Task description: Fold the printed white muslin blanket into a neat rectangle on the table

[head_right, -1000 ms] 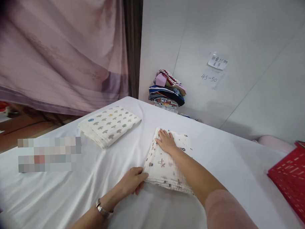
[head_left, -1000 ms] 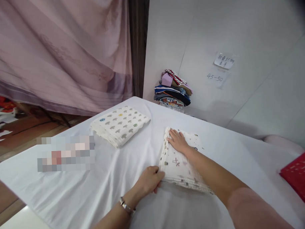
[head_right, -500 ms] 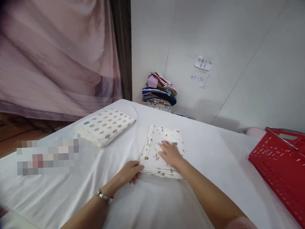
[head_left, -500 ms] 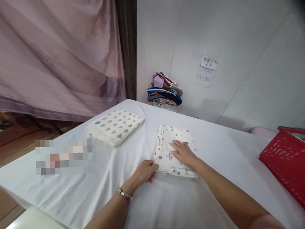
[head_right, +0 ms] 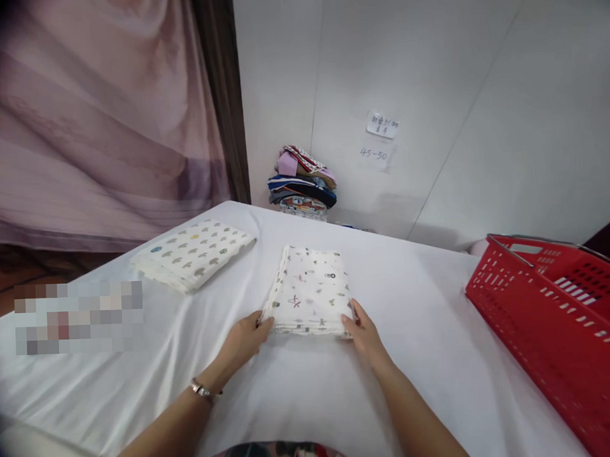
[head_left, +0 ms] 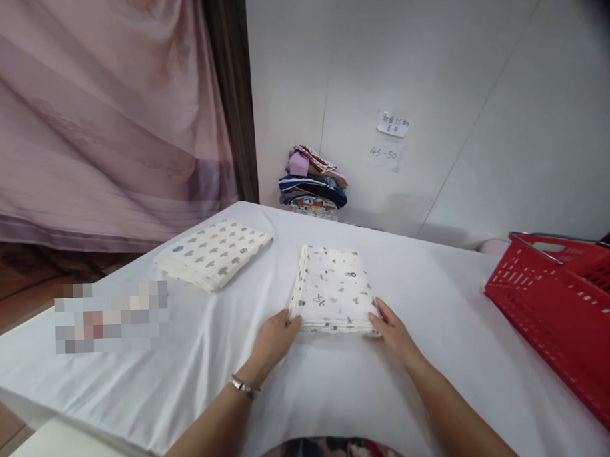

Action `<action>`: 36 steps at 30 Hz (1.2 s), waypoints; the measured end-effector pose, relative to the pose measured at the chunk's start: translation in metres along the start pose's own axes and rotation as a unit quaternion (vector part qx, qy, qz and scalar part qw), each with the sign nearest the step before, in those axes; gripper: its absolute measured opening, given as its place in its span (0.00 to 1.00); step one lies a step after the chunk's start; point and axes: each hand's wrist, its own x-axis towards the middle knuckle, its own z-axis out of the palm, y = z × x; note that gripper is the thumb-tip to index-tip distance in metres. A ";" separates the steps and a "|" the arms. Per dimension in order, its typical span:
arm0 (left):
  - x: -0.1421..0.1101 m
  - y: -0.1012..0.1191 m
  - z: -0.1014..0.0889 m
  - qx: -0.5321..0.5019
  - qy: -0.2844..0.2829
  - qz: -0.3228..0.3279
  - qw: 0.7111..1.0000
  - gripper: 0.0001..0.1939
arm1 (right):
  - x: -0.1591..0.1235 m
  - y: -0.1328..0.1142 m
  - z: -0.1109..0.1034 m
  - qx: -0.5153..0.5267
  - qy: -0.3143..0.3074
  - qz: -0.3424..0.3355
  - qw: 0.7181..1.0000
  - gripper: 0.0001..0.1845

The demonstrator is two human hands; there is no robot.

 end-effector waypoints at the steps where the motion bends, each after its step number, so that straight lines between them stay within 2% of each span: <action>1: 0.000 0.001 0.000 0.012 0.001 -0.001 1.000 0.14 | -0.001 -0.004 0.001 0.031 -0.008 0.016 0.999 0.40; 3: -0.001 0.003 0.001 0.029 -0.001 -0.008 1.000 0.15 | -0.001 -0.011 0.000 0.072 -0.021 0.035 0.997 0.41; 6: -0.004 0.008 0.001 0.045 -0.021 -0.007 0.999 0.16 | 0.003 -0.016 -0.009 0.094 -0.021 0.030 0.995 0.41; 11: -0.009 0.016 -0.005 0.115 -0.051 0.010 0.992 0.21 | 0.007 -0.004 -0.028 0.055 -0.030 0.030 0.998 0.37; 13: -0.009 0.018 -0.011 0.162 -0.019 0.010 0.987 0.21 | 0.005 0.000 -0.032 -0.011 -0.032 0.008 0.999 0.34; 15: -0.009 0.022 -0.016 0.199 0.040 0.024 0.979 0.20 | 0.001 -0.001 -0.033 -0.117 -0.007 -0.043 0.992 0.30; 17: -0.005 0.031 -0.019 0.212 0.101 0.073 0.969 0.20 | -0.002 -0.008 -0.030 -0.223 0.028 -0.113 0.968 0.26; 19: 0.002 0.042 -0.015 0.203 0.138 0.156 0.957 0.20 | -0.005 -0.020 -0.024 -0.290 0.040 -0.180 0.939 0.25; 21: 0.014 0.052 -0.006 0.194 0.146 0.243 0.939 0.21 | -0.004 -0.032 -0.015 -0.320 0.025 -0.235 0.917 0.25; 23: 0.029 0.055 0.007 0.200 0.131 0.284 0.929 0.22 | 0.001 -0.038 -0.005 -0.344 0.000 -0.275 0.898 0.26; 25: 0.045 0.049 0.020 0.204 0.101 0.250 0.941 0.25 | 0.010 -0.035 0.001 -0.383 -0.037 -0.273 0.882 0.27; 27: 0.056 0.037 0.029 0.186 0.067 0.199 0.960 0.27 | 0.020 -0.026 0.003 -0.421 -0.082 -0.234 0.873 0.28; 29: 0.061 0.026 0.034 0.161 0.051 0.179 0.969 0.28 | 0.026 -0.015 0.002 -0.438 -0.108 -0.199 0.870 0.29; 32: 0.061 0.017 0.037 0.137 0.054 0.180 0.973 0.28 | 0.029 -0.005 -0.002 -0.431 -0.107 -0.190 0.876 0.31; 36: 0.060 0.019 0.034 0.128 0.053 0.178 0.974 0.26 | 0.028 -0.003 -0.005 -0.384 -0.110 -0.193 0.896 0.32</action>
